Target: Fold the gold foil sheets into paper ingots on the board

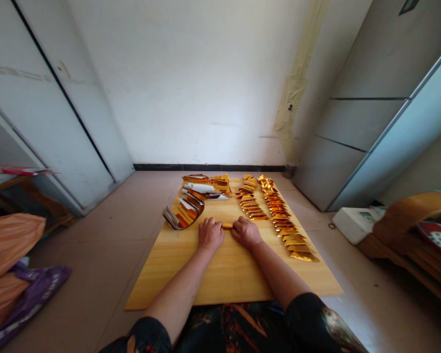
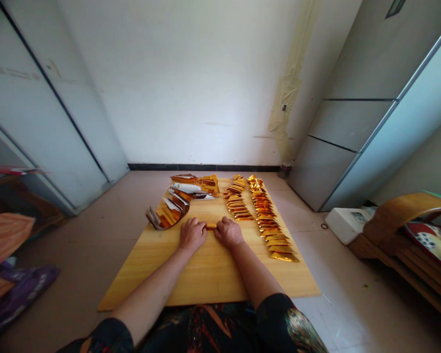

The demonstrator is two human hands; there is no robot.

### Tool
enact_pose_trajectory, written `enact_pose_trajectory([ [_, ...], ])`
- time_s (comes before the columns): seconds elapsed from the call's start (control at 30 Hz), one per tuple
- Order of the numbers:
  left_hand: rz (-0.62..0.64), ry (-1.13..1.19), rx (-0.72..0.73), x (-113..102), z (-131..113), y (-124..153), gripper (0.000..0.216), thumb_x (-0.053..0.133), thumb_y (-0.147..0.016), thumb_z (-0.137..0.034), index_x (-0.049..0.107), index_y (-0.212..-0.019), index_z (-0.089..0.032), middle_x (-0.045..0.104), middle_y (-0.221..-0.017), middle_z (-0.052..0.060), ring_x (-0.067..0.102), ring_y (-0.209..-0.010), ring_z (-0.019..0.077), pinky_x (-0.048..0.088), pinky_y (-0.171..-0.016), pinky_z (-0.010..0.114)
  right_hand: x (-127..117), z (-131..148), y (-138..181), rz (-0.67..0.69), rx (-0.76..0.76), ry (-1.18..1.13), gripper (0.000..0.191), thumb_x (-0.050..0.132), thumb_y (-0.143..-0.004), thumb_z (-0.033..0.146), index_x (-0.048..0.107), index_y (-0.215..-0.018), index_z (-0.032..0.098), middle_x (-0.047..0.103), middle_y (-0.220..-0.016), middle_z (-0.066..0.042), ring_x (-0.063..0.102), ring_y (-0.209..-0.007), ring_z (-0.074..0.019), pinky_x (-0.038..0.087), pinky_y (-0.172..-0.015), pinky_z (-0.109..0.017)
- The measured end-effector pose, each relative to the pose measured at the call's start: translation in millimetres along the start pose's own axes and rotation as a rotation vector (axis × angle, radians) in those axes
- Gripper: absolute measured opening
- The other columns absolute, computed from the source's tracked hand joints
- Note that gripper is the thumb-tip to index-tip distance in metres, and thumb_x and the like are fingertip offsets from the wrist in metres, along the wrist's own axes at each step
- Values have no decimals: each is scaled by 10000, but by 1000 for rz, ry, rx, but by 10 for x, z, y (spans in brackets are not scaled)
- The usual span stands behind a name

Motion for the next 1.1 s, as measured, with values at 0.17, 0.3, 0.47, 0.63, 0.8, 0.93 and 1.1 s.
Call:
enact_pose_trajectory([
  [0.17,4,0,18,13,12,13,293,425,-875,-283,690,-992,-236,568,-921,100,462,-964,258,330,-774,378,10,-18,29,-28,-30,-15,202,486,-876,306,653,-923,202,603,-886,-50,566,-845,-149,409,-741,-215],
  [0.3,0,-7,21,16,22,20,293,422,-880,-290,687,-995,-239,567,-911,99,464,-964,255,330,-775,373,10,-33,71,-75,-86,-49,223,506,-861,268,626,-1044,222,601,-969,-59,560,-887,-159,417,-787,-234],
  [0.47,-1,7,12,9,29,29,282,466,-850,-269,645,-1067,-246,572,-946,86,469,-974,247,327,-792,362,-3,-40,103,-127,-117,-101,215,517,-848,251,617,-1033,211,600,-950,-63,553,-874,-163,422,-800,-248],
  [0.63,5,2,11,-7,25,33,286,464,-846,-262,639,-1071,-246,577,-951,86,474,-977,249,329,-786,360,-9,-34,103,-151,-127,-100,156,502,-861,237,632,-943,211,598,-902,-52,551,-840,-151,414,-782,-230],
  [0.8,7,3,6,14,27,26,288,476,-844,-268,633,-1083,-241,577,-959,89,473,-984,251,333,-800,365,20,-50,92,-141,-121,-78,144,517,-855,244,646,-909,208,598,-889,-47,546,-836,-148,409,-775,-225],
  [0.93,-22,16,16,19,32,27,362,504,-830,-245,581,-1183,-251,578,-979,81,473,-982,241,338,-811,357,26,-46,86,-107,-117,-49,160,513,-862,258,663,-878,205,600,-886,-51,543,-835,-148,404,-769,-227],
  [1.1,26,58,53,0,52,41,246,466,-868,-263,697,-952,-281,563,-924,72,463,-972,225,334,-789,344,-13,-28,79,-45,-97,-5,254,447,-914,297,674,-849,206,602,-887,-54,537,-841,-147,389,-770,-234],
])
Point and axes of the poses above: each hand's wrist, its own y-axis away from the middle knuckle, its own x-axis out of the palm, z = x × y, the point moved 2 cm from there along -y, towards the middle knuckle
